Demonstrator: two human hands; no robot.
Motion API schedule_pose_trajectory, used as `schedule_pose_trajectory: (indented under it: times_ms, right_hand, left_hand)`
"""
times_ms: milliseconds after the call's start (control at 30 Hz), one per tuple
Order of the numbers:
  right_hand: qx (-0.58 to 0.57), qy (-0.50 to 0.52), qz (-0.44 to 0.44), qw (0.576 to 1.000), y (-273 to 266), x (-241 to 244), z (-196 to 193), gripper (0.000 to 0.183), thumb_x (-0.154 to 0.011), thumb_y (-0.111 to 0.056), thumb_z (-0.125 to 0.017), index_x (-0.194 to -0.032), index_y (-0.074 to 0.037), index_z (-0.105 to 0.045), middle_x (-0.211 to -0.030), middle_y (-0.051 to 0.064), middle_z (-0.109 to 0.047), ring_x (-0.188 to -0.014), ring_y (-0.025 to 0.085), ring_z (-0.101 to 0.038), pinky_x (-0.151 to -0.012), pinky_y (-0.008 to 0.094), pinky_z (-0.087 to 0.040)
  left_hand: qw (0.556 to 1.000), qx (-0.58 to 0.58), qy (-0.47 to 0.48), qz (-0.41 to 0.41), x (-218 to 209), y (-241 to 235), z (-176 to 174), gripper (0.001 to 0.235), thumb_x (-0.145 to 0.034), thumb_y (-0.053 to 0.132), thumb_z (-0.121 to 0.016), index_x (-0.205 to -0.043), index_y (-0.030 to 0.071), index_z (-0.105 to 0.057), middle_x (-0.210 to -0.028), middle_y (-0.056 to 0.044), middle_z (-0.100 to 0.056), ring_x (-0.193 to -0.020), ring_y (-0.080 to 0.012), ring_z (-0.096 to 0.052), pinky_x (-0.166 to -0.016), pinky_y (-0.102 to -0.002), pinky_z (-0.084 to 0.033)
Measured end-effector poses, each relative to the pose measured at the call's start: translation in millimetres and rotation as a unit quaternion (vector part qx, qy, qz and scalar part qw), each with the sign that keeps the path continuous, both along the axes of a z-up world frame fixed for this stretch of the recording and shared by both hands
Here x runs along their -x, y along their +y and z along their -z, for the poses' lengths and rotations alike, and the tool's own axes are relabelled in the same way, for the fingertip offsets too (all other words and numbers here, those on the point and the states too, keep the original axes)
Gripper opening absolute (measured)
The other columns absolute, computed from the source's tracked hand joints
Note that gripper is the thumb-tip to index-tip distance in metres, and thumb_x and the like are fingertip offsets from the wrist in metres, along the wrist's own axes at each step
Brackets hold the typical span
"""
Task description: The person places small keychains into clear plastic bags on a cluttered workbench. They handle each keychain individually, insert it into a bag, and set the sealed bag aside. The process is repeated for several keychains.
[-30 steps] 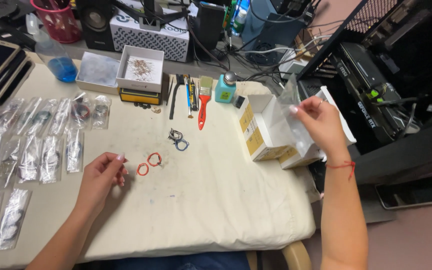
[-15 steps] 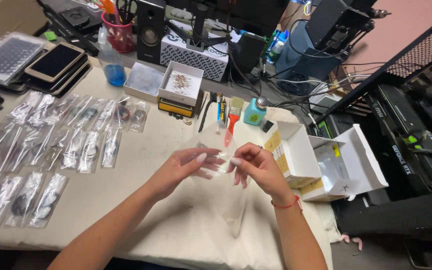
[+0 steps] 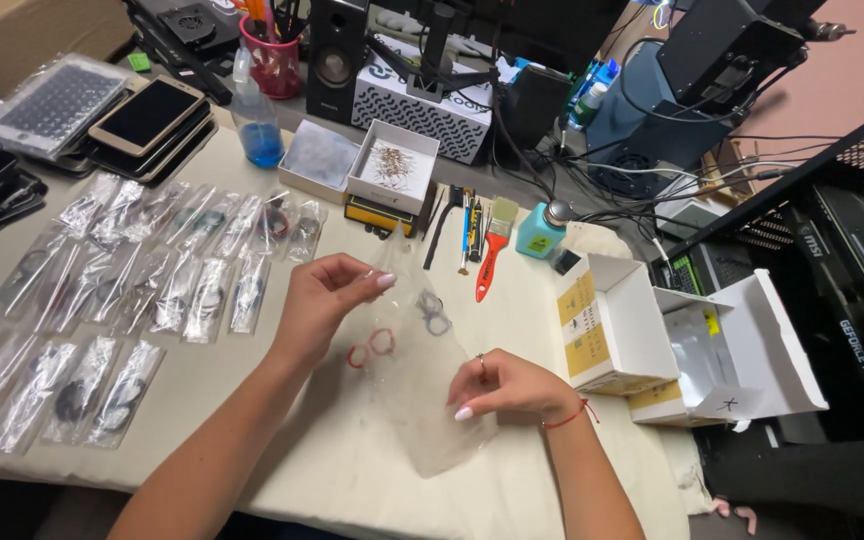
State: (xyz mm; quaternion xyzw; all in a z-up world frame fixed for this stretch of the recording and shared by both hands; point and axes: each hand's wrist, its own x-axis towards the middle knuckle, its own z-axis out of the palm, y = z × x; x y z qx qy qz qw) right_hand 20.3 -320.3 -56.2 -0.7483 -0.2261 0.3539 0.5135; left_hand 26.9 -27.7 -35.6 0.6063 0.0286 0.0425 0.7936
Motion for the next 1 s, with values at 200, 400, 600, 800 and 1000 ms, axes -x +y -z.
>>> schedule_pose_trajectory:
  times_ms: [200, 400, 600, 800, 1000]
  right_hand:
    - [-0.064, 0.014, 0.017, 0.998, -7, -12, 16, 0.011, -0.084, -0.012, -0.083, -0.093, -0.005, -0.082, -0.083, 0.010, -0.077, -0.078, 0.019, -0.068, -0.078, 0.033, -0.054]
    - [-0.170, 0.026, 0.291, 0.941, -11, -36, 54, 0.013, -0.092, -0.011, -0.074, -0.098, 0.000, -0.072, -0.082, 0.016, -0.071, -0.075, 0.025, -0.067, -0.068, 0.035, -0.055]
    - [-0.289, 0.010, 0.508, 0.811, 16, -33, 67, 0.011, -0.103, -0.016, -0.064, -0.098, -0.013, -0.055, -0.084, 0.000, -0.064, -0.072, 0.009, -0.060, -0.068, 0.019, -0.051]
    - [-0.285, 0.051, 0.512, 0.809, 38, -24, 75, 0.019, -0.104, -0.020, -0.064, -0.092, -0.015, -0.050, -0.075, 0.000, -0.059, -0.062, 0.010, -0.056, -0.057, 0.019, -0.045]
    - [-0.185, -0.057, 0.501, 0.844, 53, -12, 72, 0.031, -0.100, -0.024, -0.071, -0.082, -0.011, -0.050, -0.064, 0.004, -0.057, -0.053, 0.010, -0.056, -0.047, 0.018, -0.046]
  left_hand:
    - [0.998, 0.047, -0.009, -0.051, -12, 37, 2, 0.029, -0.093, 0.027, -0.077, -0.100, -0.002, -0.074, -0.089, -0.018, -0.076, -0.081, -0.0220, -0.074, -0.078, -0.033, -0.062]
    - [0.995, 0.023, -0.054, -0.083, -28, 62, 20, 0.028, -0.098, 0.026, -0.073, -0.112, 0.002, -0.073, -0.101, -0.017, -0.076, -0.086, -0.0228, -0.075, -0.078, -0.034, -0.064]
    - [0.941, -0.286, -0.155, -0.090, 0, 13, 0, 0.088, -0.086, 0.014, -0.082, -0.153, -0.010, -0.029, -0.141, -0.045, -0.037, -0.122, -0.0611, -0.052, -0.092, -0.061, -0.056]
    - [0.844, -0.445, -0.287, 0.085, 12, -39, 54, 0.044, -0.092, 0.028, -0.071, -0.130, 0.009, -0.061, -0.121, -0.011, -0.063, -0.121, -0.0338, -0.061, -0.104, -0.046, -0.048]
    - [0.854, -0.459, -0.239, 0.053, 16, -46, 64, 0.049, -0.088, 0.034, -0.077, -0.130, 0.014, -0.062, -0.117, -0.007, -0.064, -0.115, -0.0312, -0.064, -0.095, -0.043, -0.054]
